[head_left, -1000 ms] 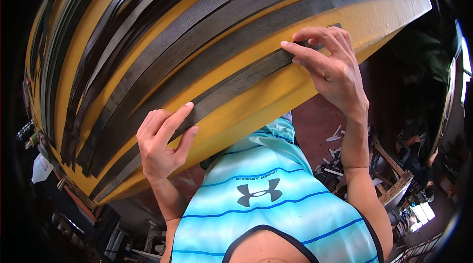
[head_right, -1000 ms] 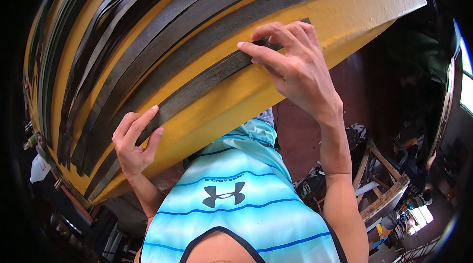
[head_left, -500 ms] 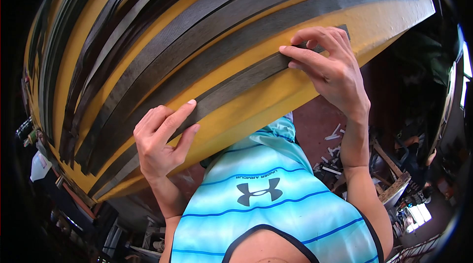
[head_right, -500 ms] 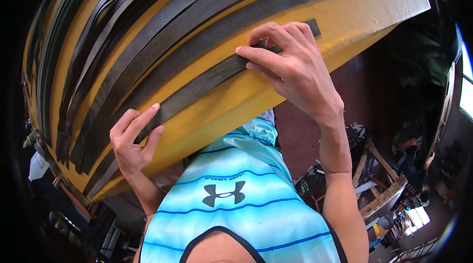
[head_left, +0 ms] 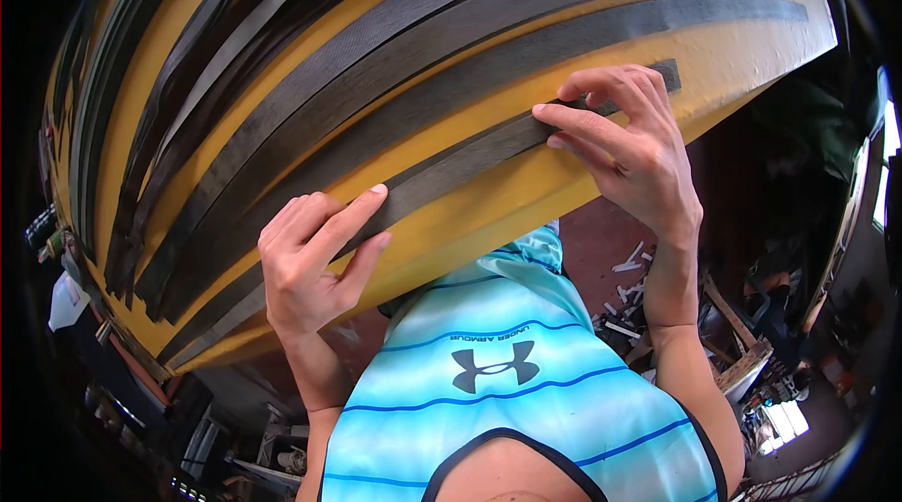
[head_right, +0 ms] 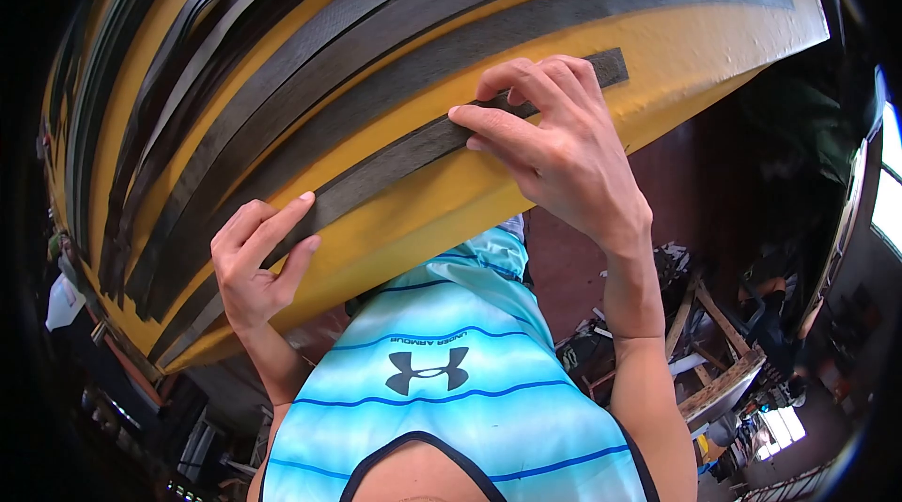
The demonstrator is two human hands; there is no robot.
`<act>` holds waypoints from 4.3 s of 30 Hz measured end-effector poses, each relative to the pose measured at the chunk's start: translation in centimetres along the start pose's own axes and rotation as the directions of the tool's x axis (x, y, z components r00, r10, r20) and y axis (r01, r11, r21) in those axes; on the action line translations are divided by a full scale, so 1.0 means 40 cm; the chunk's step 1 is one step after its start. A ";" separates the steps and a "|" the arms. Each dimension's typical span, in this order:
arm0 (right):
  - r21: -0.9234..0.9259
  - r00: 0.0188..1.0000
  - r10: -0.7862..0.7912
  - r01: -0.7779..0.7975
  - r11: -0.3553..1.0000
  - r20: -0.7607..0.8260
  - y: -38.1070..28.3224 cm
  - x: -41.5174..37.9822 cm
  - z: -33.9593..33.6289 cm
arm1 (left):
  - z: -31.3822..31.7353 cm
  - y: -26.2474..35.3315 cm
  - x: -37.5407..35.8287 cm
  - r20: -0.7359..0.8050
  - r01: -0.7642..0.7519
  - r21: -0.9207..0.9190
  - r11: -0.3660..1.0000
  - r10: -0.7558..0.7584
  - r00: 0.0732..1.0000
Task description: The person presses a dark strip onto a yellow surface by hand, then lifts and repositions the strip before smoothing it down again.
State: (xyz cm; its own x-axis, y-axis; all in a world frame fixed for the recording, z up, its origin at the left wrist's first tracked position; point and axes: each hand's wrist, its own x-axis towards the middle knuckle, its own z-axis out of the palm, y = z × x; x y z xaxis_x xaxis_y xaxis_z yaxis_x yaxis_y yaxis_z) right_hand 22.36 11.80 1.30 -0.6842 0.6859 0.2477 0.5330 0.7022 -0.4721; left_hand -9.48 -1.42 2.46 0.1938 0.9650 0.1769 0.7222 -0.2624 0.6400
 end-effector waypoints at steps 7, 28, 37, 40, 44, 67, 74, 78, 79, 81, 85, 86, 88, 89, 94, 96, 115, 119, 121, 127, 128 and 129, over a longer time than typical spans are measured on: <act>0.016 1.000 -0.009 0.009 1.000 -0.015 0.001 -0.003 0.007 | 0.001 0.003 0.002 0.001 0.005 0.014 1.000 -0.005 1.000; 0.046 0.998 -0.057 0.057 0.997 0.002 -0.027 0.015 0.036 | 0.005 0.003 0.002 0.012 0.011 0.033 0.999 -0.011 1.000; 0.056 0.998 -0.066 0.065 0.996 0.008 -0.040 0.020 0.040 | 0.007 0.006 0.003 0.014 0.019 0.039 0.999 -0.020 1.000; 0.063 0.998 -0.068 0.068 0.996 0.007 -0.044 0.024 0.044 | 0.008 0.008 0.005 0.014 0.024 0.041 0.999 -0.025 1.000; 0.057 0.997 -0.071 0.070 0.996 0.010 -0.047 0.025 0.047 | 0.010 0.006 0.005 0.012 0.020 0.046 0.999 -0.021 1.000; 0.066 0.997 -0.077 0.075 0.995 0.030 -0.078 0.039 0.069 | 0.016 0.013 0.010 0.013 0.028 0.094 0.995 -0.030 0.999; 0.069 0.996 -0.078 0.075 0.995 0.043 -0.085 0.042 0.072 | 0.016 0.015 0.010 0.019 0.030 0.105 0.994 -0.032 0.999; 0.086 0.996 -0.084 0.081 0.993 0.032 -0.089 0.047 0.085 | 0.019 0.016 0.010 0.013 0.038 0.114 0.993 -0.039 0.999; 0.092 0.996 -0.091 0.088 0.992 0.025 -0.087 0.049 0.087 | 0.020 0.016 0.010 0.011 0.037 0.114 0.993 -0.038 0.999; 0.100 0.995 -0.102 0.100 0.990 0.020 -0.086 0.049 0.089 | 0.021 0.016 0.008 0.005 0.040 0.116 0.992 -0.041 0.999; 0.096 0.995 -0.095 0.092 0.991 0.033 -0.087 0.052 0.084 | 0.023 0.017 0.009 0.001 0.033 0.122 0.992 -0.034 0.999; 0.095 0.995 -0.083 0.079 0.992 0.046 -0.090 0.053 0.083 | 0.023 0.017 0.009 -0.001 0.029 0.124 0.992 -0.029 1.000; 0.096 0.996 -0.076 0.072 0.993 0.042 -0.095 0.055 0.084 | 0.022 0.015 0.009 0.001 0.031 0.129 0.991 -0.032 1.000; 0.096 0.997 -0.062 0.058 0.994 0.037 -0.098 0.054 0.084 | 0.022 0.015 0.008 0.008 0.031 0.132 0.991 -0.032 0.999; 0.029 0.996 -0.053 0.051 0.998 0.068 -0.138 0.033 0.092 | 0.023 0.015 0.007 0.000 0.043 0.125 0.991 -0.044 0.999; 0.058 0.987 -0.080 0.073 0.996 0.137 -0.173 0.006 0.124 | 0.022 0.014 0.005 -0.005 0.041 0.106 0.994 -0.041 0.999; -0.262 0.955 0.200 -0.255 0.931 -0.219 -0.032 -0.073 0.042 | 0.039 0.018 -0.005 -0.042 0.011 0.113 0.994 -0.006 0.999; 0.177 0.998 -0.066 0.066 0.982 -0.007 -0.185 0.030 0.134 | 0.049 0.034 -0.008 -0.048 0.054 0.107 0.993 -0.049 0.998; 0.236 0.995 -0.091 0.077 0.969 0.046 -0.201 0.047 0.162 | 0.048 0.045 -0.014 -0.001 0.043 0.230 0.972 -0.044 0.999; 0.276 0.986 -0.110 0.071 0.958 0.126 -0.191 0.066 0.171 | 0.050 0.055 -0.060 -0.016 0.129 0.185 0.974 -0.128 0.992; 0.283 0.985 -0.113 0.073 0.956 0.127 -0.195 0.066 0.175 | 0.043 0.058 -0.067 -0.015 0.135 0.189 0.973 -0.135 0.991; 0.294 0.982 -0.123 0.076 0.953 0.145 -0.200 0.066 0.179 | 0.033 0.060 -0.074 0.014 0.154 0.198 0.968 -0.159 0.987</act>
State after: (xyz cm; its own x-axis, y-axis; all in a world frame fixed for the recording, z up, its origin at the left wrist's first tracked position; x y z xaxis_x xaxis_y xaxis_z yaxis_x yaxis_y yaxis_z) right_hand 12.74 6.61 -0.33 -0.8095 0.5594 0.1784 0.3096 0.6648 -0.6799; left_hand -7.45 -4.90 2.49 0.0852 0.9944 0.0623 0.8605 -0.1050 0.4986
